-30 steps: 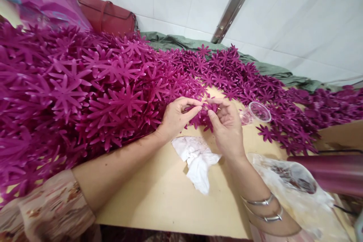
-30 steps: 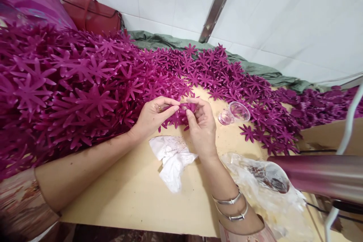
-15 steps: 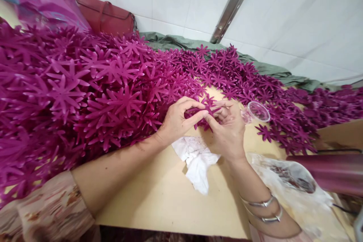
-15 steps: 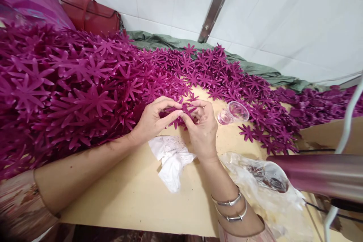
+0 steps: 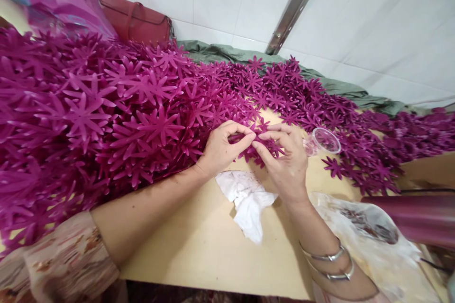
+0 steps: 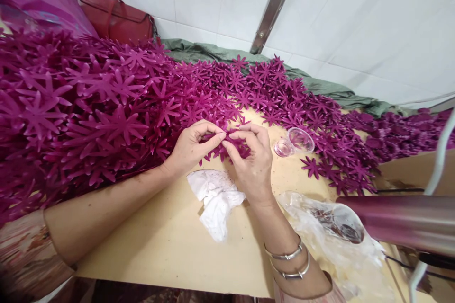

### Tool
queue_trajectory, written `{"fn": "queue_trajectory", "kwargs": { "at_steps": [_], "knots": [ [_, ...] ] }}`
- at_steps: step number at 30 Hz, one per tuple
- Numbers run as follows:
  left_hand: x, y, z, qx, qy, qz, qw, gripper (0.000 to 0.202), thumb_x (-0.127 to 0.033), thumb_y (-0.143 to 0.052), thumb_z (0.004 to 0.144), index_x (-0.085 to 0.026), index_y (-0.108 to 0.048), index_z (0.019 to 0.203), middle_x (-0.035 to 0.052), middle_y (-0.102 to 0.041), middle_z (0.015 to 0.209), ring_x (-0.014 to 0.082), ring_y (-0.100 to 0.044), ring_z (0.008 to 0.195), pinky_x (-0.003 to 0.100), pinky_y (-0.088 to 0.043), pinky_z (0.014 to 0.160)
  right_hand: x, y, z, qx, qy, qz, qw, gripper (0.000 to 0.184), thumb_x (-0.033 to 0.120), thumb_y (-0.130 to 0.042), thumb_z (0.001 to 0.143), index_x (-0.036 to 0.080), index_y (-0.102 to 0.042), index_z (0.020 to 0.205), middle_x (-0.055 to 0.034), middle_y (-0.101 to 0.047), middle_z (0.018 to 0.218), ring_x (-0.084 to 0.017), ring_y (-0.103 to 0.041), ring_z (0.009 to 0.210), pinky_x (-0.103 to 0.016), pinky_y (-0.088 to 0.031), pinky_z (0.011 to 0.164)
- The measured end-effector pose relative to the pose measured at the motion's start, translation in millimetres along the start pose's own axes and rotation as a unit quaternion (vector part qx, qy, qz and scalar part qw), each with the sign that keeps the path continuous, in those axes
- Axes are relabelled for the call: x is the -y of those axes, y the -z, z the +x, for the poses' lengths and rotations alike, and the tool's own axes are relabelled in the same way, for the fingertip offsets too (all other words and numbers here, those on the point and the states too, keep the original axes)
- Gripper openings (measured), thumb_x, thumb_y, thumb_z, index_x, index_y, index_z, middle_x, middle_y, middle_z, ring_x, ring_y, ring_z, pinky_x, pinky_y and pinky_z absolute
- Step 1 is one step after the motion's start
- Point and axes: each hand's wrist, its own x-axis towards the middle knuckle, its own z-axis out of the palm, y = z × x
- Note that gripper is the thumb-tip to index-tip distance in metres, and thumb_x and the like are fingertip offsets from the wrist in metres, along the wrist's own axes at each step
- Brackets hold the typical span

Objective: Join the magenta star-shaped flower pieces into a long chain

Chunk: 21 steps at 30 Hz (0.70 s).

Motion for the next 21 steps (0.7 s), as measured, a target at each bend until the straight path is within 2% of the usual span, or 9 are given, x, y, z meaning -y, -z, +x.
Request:
{"fn": "queue_trajectory", "kwargs": {
  "at_steps": [3,9,14,18,21],
  "knots": [
    [-2,0.5,0,0.02,-0.005,-0.006,1.0,0.007,-0.025,-0.073,0.088,-0.018,-0.076,0.09,0.0041,-0.072,0.092,0.0144,-0.067,0.087,0.025,-0.052,0.077,-2,-1,0,0.005,-0.021,0.018,1.0,0.001,0.027,-0.072,0.09,0.025,-0.072,0.089,-0.0059,-0.068,0.101,-0.023,-0.065,0.103,-0.044,-0.053,0.099],
    [-3,1.2,0,0.029,-0.001,-0.01,1.0,0.011,-0.024,-0.07,0.09,-0.016,-0.077,0.094,0.0054,-0.071,0.094,0.0142,-0.066,0.087,0.025,-0.051,0.079,-3,-2,-2,0.027,-0.087,0.061,0.994,0.005,0.027,-0.072,0.089,0.023,-0.071,0.086,-0.004,-0.072,0.096,-0.021,-0.066,0.094,-0.036,-0.053,0.089],
    [-3,2.6,0,0.052,0.006,-0.018,0.998,0.013,-0.028,-0.069,0.092,-0.016,-0.074,0.09,0.0037,-0.069,0.09,0.0132,-0.063,0.081,0.025,-0.049,0.075,-9,-4,-4,0.056,-0.189,0.178,0.964,0.015,0.034,-0.078,0.085,0.022,-0.071,0.092,-0.0008,-0.07,0.088,-0.016,-0.062,0.075,-0.03,-0.052,0.072],
    [-4,4.1,0,0.07,0.01,-0.013,0.997,0.015,-0.03,-0.068,0.092,-0.017,-0.075,0.091,0.0041,-0.07,0.09,0.0144,-0.064,0.084,0.026,-0.049,0.076,-16,-5,-4,0.075,-0.202,0.225,0.95,0.019,0.038,-0.08,0.084,0.022,-0.07,0.086,-0.0007,-0.069,0.087,-0.016,-0.061,0.076,-0.029,-0.052,0.071],
    [-4,4.4,1,0.076,0.008,-0.019,0.997,0.016,-0.031,-0.068,0.092,-0.017,-0.074,0.09,0.004,-0.069,0.089,0.0144,-0.063,0.083,0.026,-0.049,0.077,-15,-5,-3,0.092,-0.185,0.222,0.953,0.02,0.04,-0.077,0.087,0.023,-0.069,0.085,-0.0017,-0.07,0.091,-0.017,-0.063,0.082,-0.031,-0.052,0.076]
  ]
}}
